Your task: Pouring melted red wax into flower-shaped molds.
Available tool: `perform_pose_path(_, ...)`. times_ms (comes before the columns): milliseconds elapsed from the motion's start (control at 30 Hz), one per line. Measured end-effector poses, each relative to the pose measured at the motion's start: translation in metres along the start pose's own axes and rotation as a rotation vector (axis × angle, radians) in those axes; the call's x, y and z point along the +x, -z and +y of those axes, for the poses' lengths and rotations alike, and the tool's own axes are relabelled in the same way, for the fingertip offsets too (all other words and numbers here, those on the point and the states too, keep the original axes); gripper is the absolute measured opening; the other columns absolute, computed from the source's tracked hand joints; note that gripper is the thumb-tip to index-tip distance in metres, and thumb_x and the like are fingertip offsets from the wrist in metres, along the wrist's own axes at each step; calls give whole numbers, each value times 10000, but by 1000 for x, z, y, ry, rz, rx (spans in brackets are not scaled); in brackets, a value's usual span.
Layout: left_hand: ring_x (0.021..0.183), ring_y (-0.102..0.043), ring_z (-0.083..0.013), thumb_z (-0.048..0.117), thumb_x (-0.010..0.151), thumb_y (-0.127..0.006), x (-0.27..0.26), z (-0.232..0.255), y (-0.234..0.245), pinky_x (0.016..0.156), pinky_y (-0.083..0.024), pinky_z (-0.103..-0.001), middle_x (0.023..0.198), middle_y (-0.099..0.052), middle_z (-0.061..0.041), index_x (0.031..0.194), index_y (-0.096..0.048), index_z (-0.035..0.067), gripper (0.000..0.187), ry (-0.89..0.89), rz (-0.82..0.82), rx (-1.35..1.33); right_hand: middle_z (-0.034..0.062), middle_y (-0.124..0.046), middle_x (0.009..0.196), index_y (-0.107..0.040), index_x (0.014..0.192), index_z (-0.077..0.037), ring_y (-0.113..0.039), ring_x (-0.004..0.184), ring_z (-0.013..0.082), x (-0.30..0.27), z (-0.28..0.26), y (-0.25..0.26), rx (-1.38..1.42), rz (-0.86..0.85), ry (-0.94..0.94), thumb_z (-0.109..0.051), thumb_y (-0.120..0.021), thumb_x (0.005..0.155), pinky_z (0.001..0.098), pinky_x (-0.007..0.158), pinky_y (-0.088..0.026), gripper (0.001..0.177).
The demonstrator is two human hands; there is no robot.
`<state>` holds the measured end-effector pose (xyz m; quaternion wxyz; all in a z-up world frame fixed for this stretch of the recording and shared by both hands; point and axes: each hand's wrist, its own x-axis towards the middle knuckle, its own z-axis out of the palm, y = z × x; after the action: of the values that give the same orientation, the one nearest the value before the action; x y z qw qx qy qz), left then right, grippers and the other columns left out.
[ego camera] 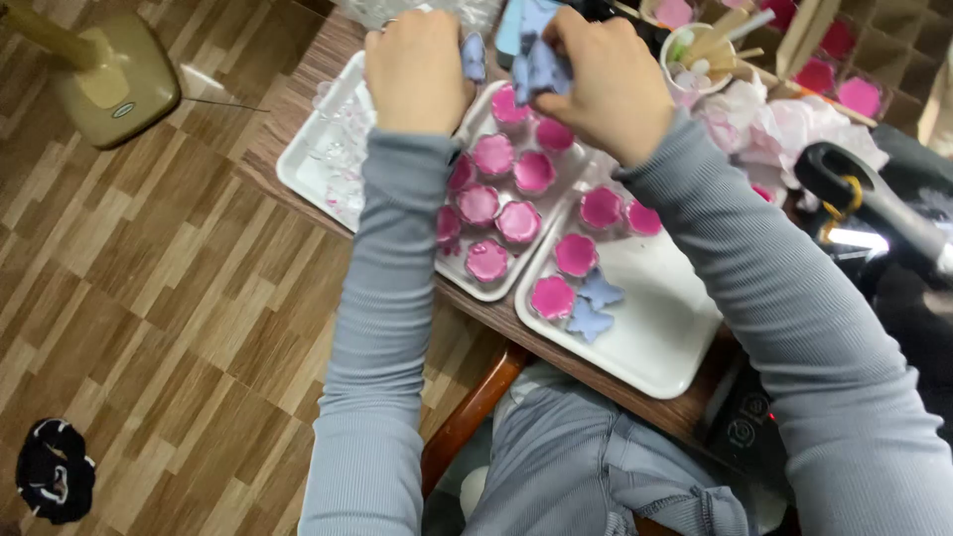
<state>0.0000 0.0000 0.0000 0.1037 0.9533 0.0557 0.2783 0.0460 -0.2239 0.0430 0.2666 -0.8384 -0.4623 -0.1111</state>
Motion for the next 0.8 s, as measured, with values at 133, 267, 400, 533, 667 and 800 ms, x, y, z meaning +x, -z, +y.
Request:
perform_pose_path(133,811,-693,-349,201,678,-773,18,-30,-58,744,-445,-505,822,-705,-131,822,-706,103,187,25,94,128,204,-709,926,-644,1113,-10,-672,884,425,38,8,-36,-112,-4,-54,-211,-878,777,496,751,-538,456)
perform_pose_path(267,866,-727,-317,166,861,-634,38,-49,-99,898,-425,-548,880,-740,-107,875,-741,141,111,167,-32,189,207,-692,903,-633,1099,-13,-666,877,416,64,21,-74,-218,-121,-38,-269,-880,756,517,759,-534,494)
perform_pose_path(400,934,-730,-305,173,902,-602,52,-63,-108,929,-440,-517,937,-747,-101,920,-755,152,155,208,-185,231,216,-688,879,-624,1064,4,-668,884,403,76,27,-112,-295,-223,-48,-344,-900,721,517,799,-495,561)
perform_pose_path(533,873,-747,-300,149,873,-615,56,-78,-133,852,-482,-521,958,-752,-90,889,-753,144,139,193,-149,279,198,-692,863,-634,1063,-13,-670,897,381,78,29,-136,-311,-223,-63,-340,-897,695,511,825,-454,558)
perform_pose_path(667,833,-753,-296,144,828,-640,59,-84,-145,770,-514,-502,931,-758,-86,879,-748,142,120,147,-108,295,184,-691,863,-634,1082,-8,-656,932,359,82,37,-152,-366,-225,-83,-352,-894,685,491,852,-418,587)
perform_pose_path(800,892,-752,-289,141,926,-622,57,-94,-166,843,-515,-475,949,-761,-103,949,-735,153,115,135,-198,315,164,-699,881,-643,1087,-22,-648,976,328,75,40,-162,-455,-284,-105,-352,-892,678,502,929,-381,581)
